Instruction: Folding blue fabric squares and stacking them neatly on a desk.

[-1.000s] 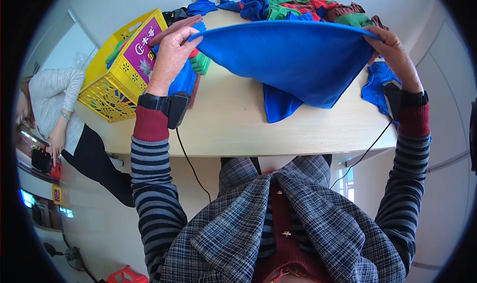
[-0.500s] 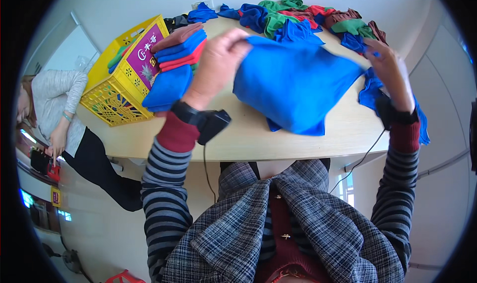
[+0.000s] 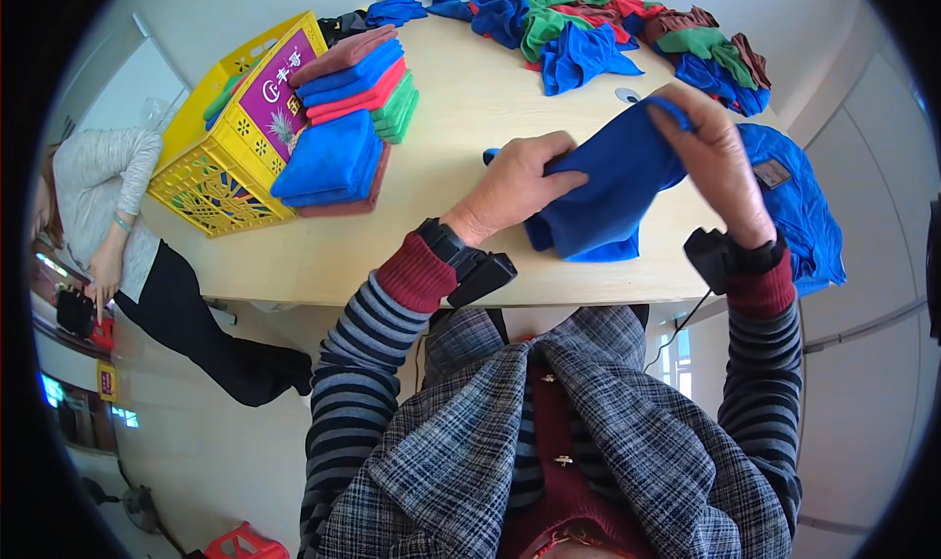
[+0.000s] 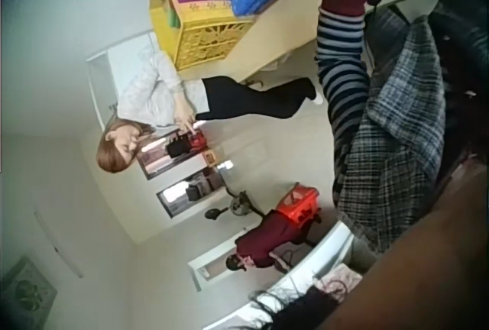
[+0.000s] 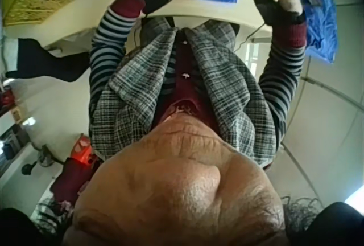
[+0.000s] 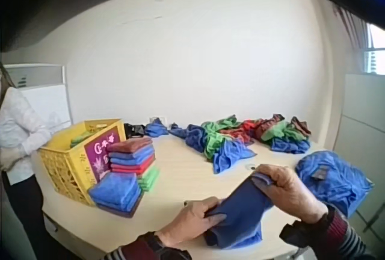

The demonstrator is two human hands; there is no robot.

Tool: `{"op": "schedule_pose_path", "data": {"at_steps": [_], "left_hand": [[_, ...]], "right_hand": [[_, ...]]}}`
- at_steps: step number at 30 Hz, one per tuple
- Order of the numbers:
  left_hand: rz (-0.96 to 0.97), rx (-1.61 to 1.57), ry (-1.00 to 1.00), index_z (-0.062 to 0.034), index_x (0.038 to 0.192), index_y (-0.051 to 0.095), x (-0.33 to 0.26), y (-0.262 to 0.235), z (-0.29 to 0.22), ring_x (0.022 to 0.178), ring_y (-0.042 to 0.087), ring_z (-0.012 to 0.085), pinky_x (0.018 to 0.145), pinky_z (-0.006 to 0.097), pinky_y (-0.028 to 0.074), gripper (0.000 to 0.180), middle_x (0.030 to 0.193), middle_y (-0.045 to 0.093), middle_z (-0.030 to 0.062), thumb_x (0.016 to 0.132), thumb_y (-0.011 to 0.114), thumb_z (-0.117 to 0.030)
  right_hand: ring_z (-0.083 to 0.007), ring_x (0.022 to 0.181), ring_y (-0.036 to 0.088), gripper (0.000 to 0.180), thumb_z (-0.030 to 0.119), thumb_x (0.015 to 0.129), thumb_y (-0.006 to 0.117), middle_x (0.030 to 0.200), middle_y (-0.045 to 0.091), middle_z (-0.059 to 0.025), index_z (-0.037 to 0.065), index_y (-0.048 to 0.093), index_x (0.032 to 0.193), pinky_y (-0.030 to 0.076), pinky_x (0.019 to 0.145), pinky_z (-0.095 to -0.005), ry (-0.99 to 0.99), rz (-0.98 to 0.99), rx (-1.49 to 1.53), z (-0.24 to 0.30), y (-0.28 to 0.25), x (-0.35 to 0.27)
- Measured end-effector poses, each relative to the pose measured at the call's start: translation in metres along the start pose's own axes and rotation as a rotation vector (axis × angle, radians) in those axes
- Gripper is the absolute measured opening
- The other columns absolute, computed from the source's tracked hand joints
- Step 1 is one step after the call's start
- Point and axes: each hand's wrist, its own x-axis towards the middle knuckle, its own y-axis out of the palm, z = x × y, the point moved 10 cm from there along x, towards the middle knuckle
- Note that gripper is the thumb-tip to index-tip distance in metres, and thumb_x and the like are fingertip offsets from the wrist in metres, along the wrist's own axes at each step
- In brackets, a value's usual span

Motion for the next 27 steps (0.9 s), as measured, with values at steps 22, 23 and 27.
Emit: {"op": "schedule_pose_path", "data": {"at_steps": [22, 23, 27], "left_hand": [[-0.389, 0.449, -0.302, -0.0047, 0.093, 0.069, -0.074, -0.151, 0.135, 0.062, 0.065, 0.0261, 0.060, 0.035, 0.049, 0.012, 0.072, 0.067, 0.0149, 0.088, 0.074, -0.014], [-0.409, 0.442, -0.332, -0.0046, 0.094, 0.069, -0.082, -0.162, 0.138, 0.061, 0.064, 0.0233, 0.059, 0.034, 0.049, 0.012, 0.071, 0.066, 0.0143, 0.088, 0.074, -0.014], [-0.458, 0.441, -0.323, -0.0034, 0.094, 0.070, -0.107, -0.208, 0.128, 0.062, 0.057, 0.0109, 0.060, 0.028, 0.046, 0.011, 0.070, 0.064, 0.0061, 0.091, 0.073, -0.013]], "right_hand": [[-0.0307, 0.114, 0.068, 0.050, 0.006, 0.104, 0.051, 0.130, 0.064, -0.0169, 0.020, 0.046, 0.152, 0.057, 0.098, -0.0386, -0.185, -0.751, -1.336, -0.014, -0.287, -0.084], [-0.0319, 0.115, 0.068, 0.052, 0.005, 0.104, 0.050, 0.131, 0.063, -0.0176, 0.020, 0.045, 0.154, 0.058, 0.097, -0.0396, -0.138, -0.753, -1.356, -0.023, -0.296, -0.088], [-0.0321, 0.118, 0.066, 0.055, 0.000, 0.103, 0.051, 0.129, 0.063, -0.0177, 0.021, 0.045, 0.153, 0.057, 0.098, -0.0410, -0.150, -0.671, -1.374, -0.049, -0.318, -0.102]]}}
